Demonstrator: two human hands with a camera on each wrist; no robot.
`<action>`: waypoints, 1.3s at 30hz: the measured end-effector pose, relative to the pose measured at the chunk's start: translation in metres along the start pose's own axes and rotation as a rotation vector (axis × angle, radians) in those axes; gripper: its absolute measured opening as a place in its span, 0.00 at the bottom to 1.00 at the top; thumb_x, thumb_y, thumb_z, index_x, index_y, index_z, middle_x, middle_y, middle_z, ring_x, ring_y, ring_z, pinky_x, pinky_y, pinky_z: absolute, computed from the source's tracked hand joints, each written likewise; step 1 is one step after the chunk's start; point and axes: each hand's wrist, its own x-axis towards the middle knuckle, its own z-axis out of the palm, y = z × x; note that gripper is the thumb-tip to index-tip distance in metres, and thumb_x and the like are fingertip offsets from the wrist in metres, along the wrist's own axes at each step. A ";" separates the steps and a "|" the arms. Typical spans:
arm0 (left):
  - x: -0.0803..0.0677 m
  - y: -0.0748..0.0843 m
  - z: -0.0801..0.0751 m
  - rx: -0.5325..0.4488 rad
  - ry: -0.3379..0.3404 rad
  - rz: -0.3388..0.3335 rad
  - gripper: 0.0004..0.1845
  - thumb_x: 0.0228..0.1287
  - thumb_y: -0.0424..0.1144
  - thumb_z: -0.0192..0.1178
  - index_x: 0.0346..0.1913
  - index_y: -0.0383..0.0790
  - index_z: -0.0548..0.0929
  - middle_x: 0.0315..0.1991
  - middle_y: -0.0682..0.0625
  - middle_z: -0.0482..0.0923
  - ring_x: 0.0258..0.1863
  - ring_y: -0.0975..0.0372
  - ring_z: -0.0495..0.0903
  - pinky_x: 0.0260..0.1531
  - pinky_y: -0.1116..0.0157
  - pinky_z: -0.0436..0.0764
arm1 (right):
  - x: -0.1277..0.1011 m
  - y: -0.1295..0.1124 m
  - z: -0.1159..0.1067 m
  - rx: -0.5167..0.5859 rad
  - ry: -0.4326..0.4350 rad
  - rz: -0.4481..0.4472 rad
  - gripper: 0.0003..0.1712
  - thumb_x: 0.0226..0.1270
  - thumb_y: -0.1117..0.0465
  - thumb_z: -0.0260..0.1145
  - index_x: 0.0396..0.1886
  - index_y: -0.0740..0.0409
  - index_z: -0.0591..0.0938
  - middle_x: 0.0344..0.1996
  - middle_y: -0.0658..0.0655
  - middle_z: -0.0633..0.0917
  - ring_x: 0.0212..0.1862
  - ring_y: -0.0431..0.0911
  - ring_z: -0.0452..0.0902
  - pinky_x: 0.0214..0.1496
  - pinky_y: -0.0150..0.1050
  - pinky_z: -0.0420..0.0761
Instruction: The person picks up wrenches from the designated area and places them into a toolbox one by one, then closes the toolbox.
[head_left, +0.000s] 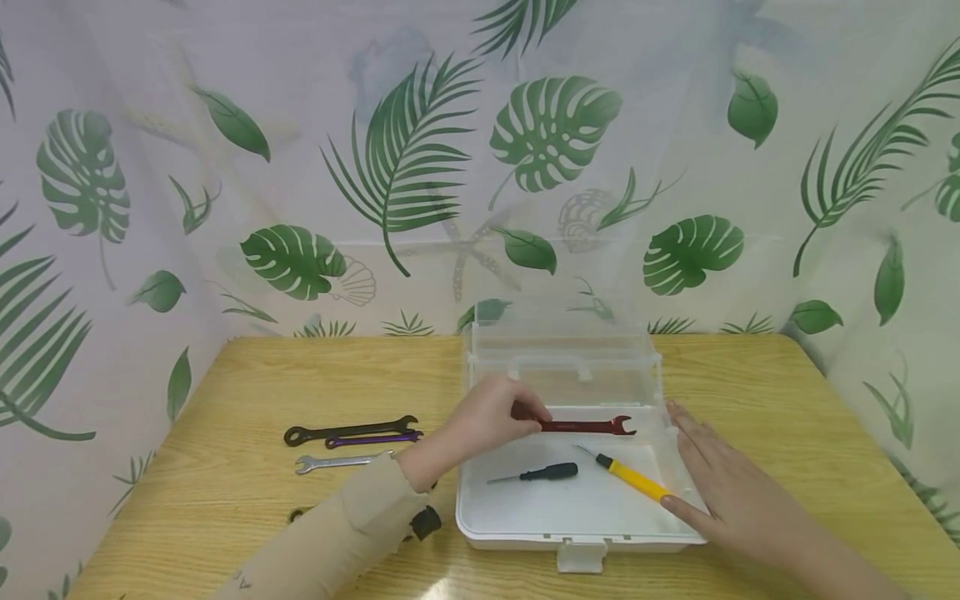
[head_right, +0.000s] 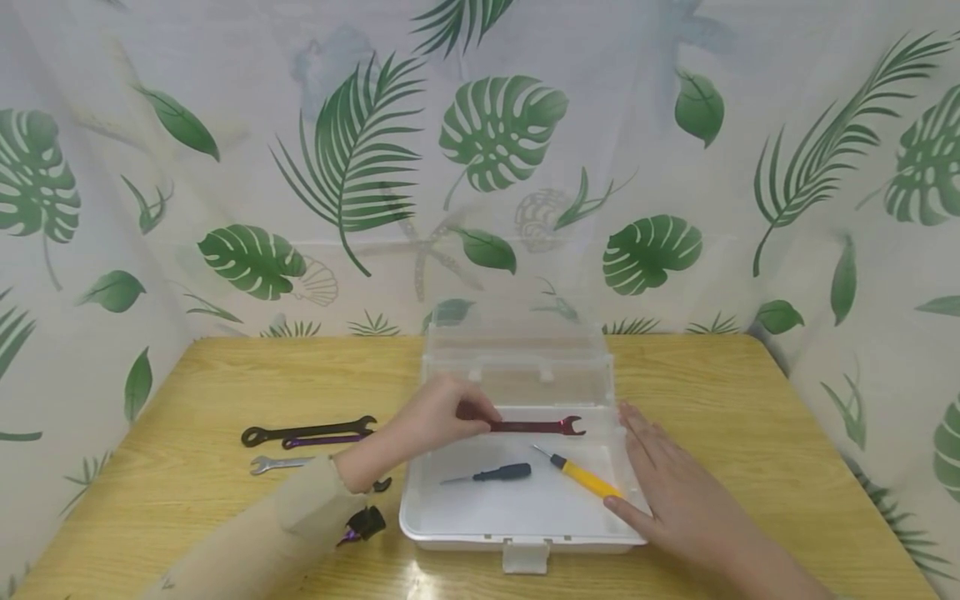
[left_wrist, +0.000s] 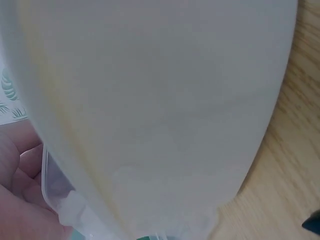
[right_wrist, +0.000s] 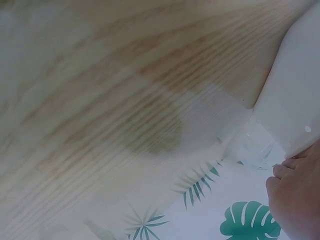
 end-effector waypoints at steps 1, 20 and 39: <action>-0.001 0.000 -0.001 0.003 -0.001 0.006 0.06 0.67 0.27 0.71 0.43 0.37 0.94 0.42 0.45 0.93 0.41 0.58 0.89 0.39 0.72 0.85 | 0.000 0.000 0.000 -0.002 0.002 -0.002 0.56 0.74 0.35 0.65 0.83 0.70 0.58 0.86 0.64 0.57 0.84 0.56 0.56 0.78 0.18 0.21; -0.017 -0.012 -0.021 -0.094 0.040 -0.048 0.09 0.71 0.29 0.68 0.50 0.36 0.91 0.48 0.44 0.92 0.47 0.55 0.90 0.46 0.71 0.88 | 0.002 -0.002 -0.004 0.022 -0.079 0.063 0.57 0.75 0.32 0.62 0.84 0.68 0.56 0.87 0.63 0.54 0.82 0.61 0.59 0.73 0.15 0.19; -0.050 -0.036 -0.060 -0.077 0.173 -0.125 0.09 0.74 0.32 0.66 0.51 0.37 0.91 0.49 0.44 0.92 0.50 0.53 0.90 0.54 0.57 0.89 | 0.002 -0.002 -0.005 0.024 -0.075 0.052 0.57 0.76 0.33 0.62 0.84 0.70 0.55 0.87 0.63 0.54 0.82 0.61 0.57 0.75 0.16 0.18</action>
